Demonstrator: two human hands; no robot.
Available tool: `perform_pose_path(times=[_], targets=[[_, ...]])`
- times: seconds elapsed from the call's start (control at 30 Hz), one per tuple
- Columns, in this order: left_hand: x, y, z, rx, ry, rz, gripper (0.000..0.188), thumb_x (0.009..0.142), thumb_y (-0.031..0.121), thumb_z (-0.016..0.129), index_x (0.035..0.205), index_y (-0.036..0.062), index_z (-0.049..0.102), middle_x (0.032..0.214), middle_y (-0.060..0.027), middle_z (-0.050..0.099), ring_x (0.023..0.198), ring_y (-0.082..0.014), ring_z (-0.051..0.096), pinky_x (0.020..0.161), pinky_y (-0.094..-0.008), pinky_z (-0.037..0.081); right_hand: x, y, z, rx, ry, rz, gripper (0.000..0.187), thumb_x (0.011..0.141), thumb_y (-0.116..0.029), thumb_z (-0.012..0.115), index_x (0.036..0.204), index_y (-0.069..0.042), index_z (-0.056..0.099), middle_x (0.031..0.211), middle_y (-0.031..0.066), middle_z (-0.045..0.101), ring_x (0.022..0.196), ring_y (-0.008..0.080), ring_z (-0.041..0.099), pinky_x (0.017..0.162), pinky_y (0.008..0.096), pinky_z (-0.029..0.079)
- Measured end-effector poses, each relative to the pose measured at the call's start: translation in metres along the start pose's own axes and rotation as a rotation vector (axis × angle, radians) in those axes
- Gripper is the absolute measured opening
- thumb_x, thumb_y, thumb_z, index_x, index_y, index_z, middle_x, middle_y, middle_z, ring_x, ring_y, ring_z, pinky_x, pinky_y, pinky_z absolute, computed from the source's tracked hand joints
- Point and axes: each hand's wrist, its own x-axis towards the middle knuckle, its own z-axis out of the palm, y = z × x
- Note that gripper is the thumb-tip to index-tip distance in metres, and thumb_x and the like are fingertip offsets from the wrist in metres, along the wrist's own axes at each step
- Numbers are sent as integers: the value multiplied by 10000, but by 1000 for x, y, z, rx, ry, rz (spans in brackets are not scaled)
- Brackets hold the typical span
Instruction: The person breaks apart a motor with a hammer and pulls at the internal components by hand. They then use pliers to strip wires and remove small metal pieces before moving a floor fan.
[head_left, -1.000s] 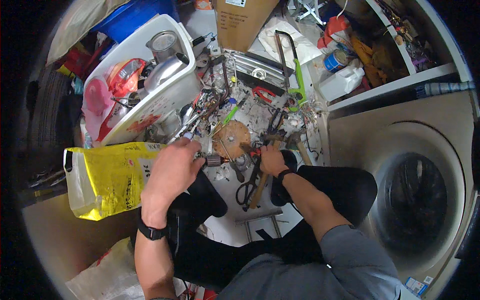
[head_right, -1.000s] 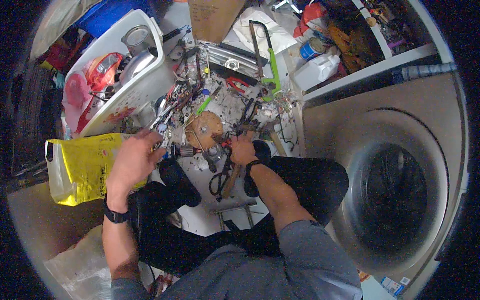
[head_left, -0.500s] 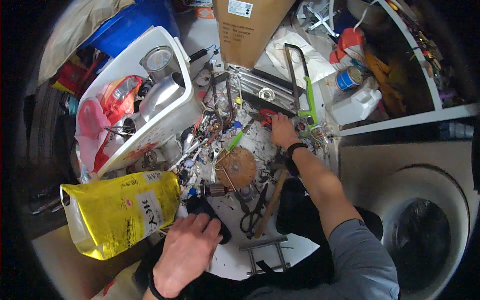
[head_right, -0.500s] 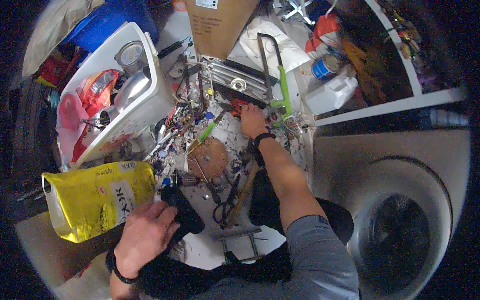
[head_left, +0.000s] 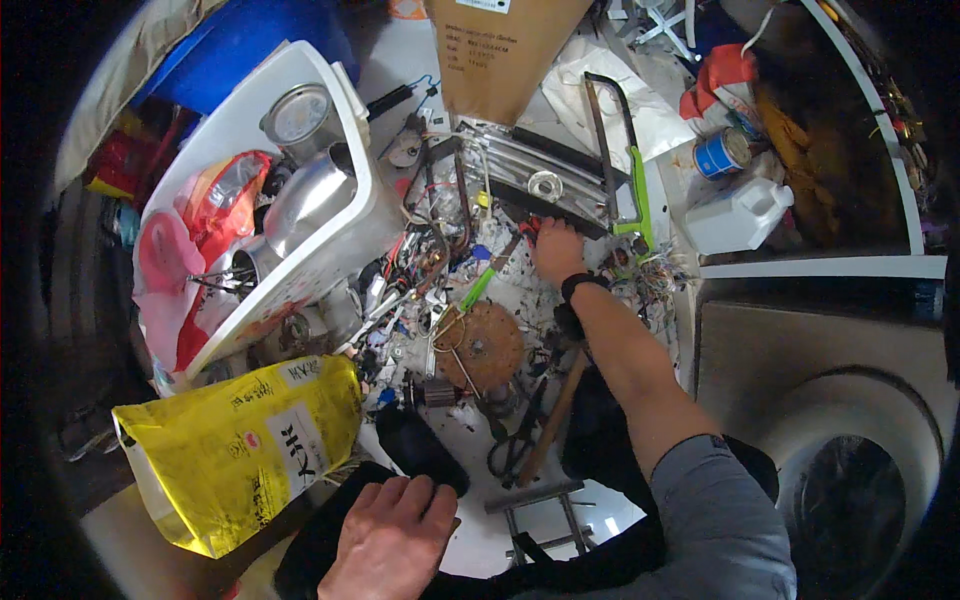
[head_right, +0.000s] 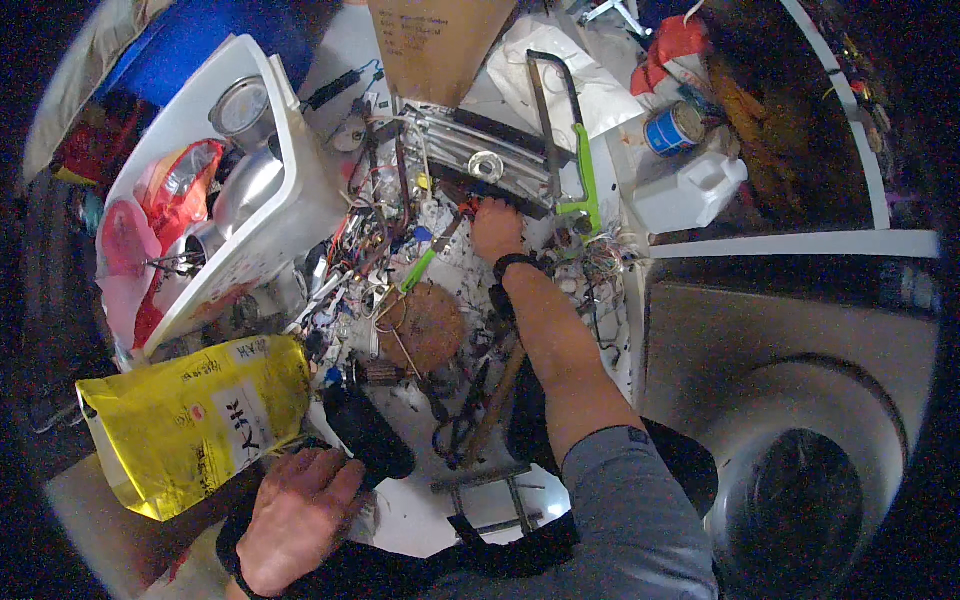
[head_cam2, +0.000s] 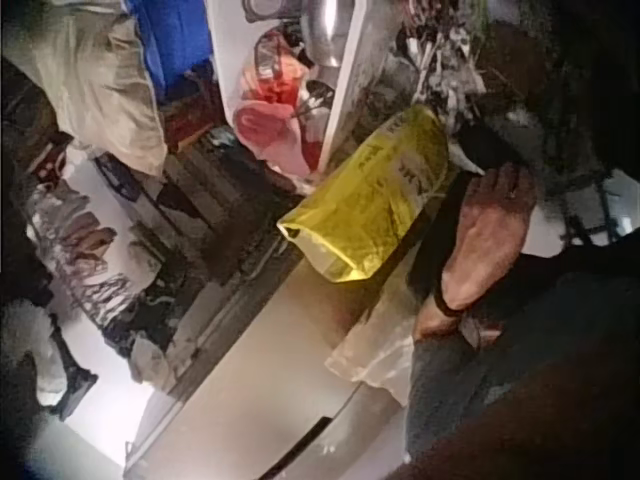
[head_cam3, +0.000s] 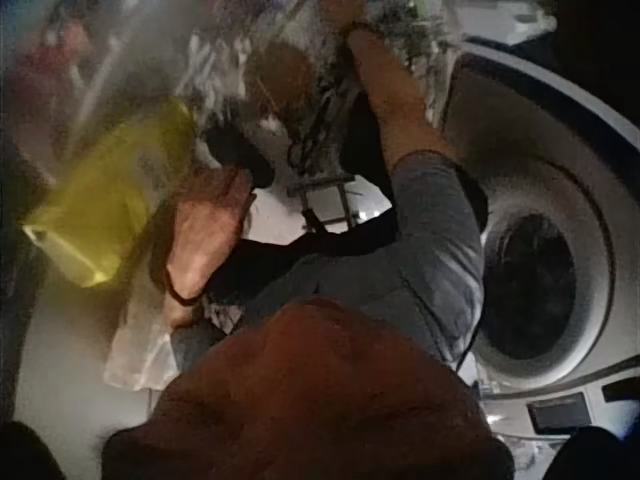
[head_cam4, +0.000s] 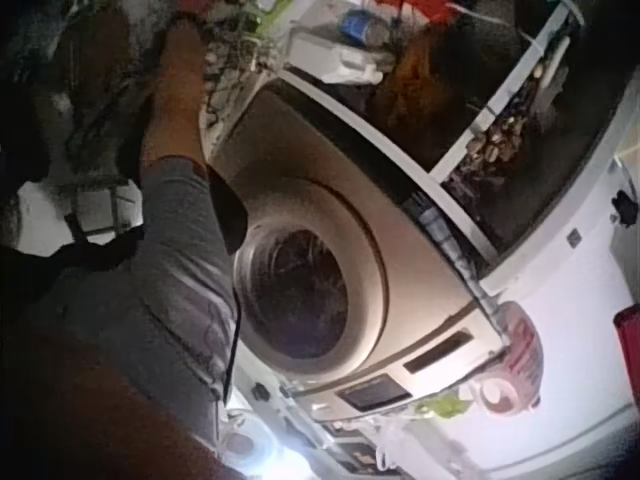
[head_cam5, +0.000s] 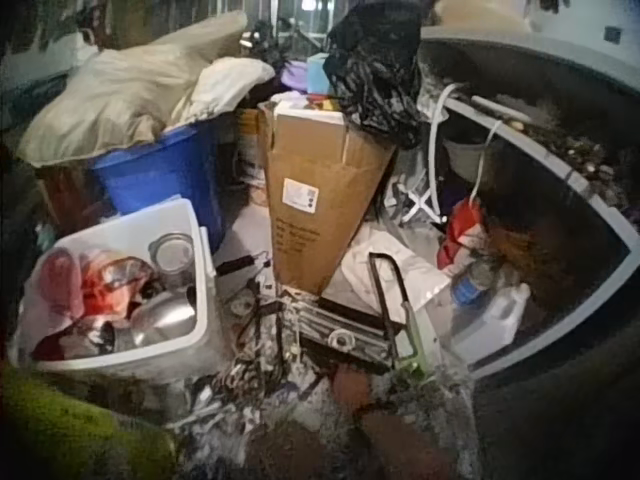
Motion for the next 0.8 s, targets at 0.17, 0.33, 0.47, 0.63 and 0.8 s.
perform_pose_path(times=[0.17, 0.33, 0.47, 0.63, 0.8], targets=[[-6, 8, -6, 31, -15, 21, 303, 833, 183, 709, 1100, 48, 661, 1032, -114, 654, 977, -318, 652, 854, -440, 534, -8, 13, -36, -3, 59, -167, 341, 870, -216, 658, 1125, 5, 614, 1087, 194, 684, 975, 363, 713, 816, 477, 588], [-11, 25, -3, 98, -13, 138, 267, 840, 188, 717, 1055, 45, 649, 999, -113, 644, 936, -317, 643, 821, -429, 529, -25, 59, -105, -104, -99, -228, 342, 834, -204, 678, 1102, 6, 642, 1044, 202, 731, 956, 368, 734, 805, 485, 597], [-24, 40, -3, 59, 69, 174, 240, 854, 212, 726, 1010, 53, 635, 966, -131, 634, 911, -350, 647, 797, -454, 537, -65, 86, -179, -230, -272, -384, 268, 804, -211, 675, 981, -19, 736, 950, 198, 762, 908, 351, 750, 794, 477, 602], [-24, 40, -9, 16, 199, 88, 263, 844, 160, 743, 1048, 18, 659, 994, -181, 678, 947, -414, 666, 843, -496, 545, -141, 125, -240, -144, -594, -310, 326, 786, -277, 698, 903, 25, 741, 896, 233, 748, 867, 385, 745, 753, 496, 585], [-18, 24, -23, -18, 373, 9, 285, 858, 155, 753, 1105, 22, 700, 1075, -241, 703, 982, -446, 668, 864, -507, 532, -244, 175, -139, 294, -330, -10, 369, 777, -312, 723, 873, 44, 726, 881, 274, 727, 806, 399, 730, 764, 502, 565]])
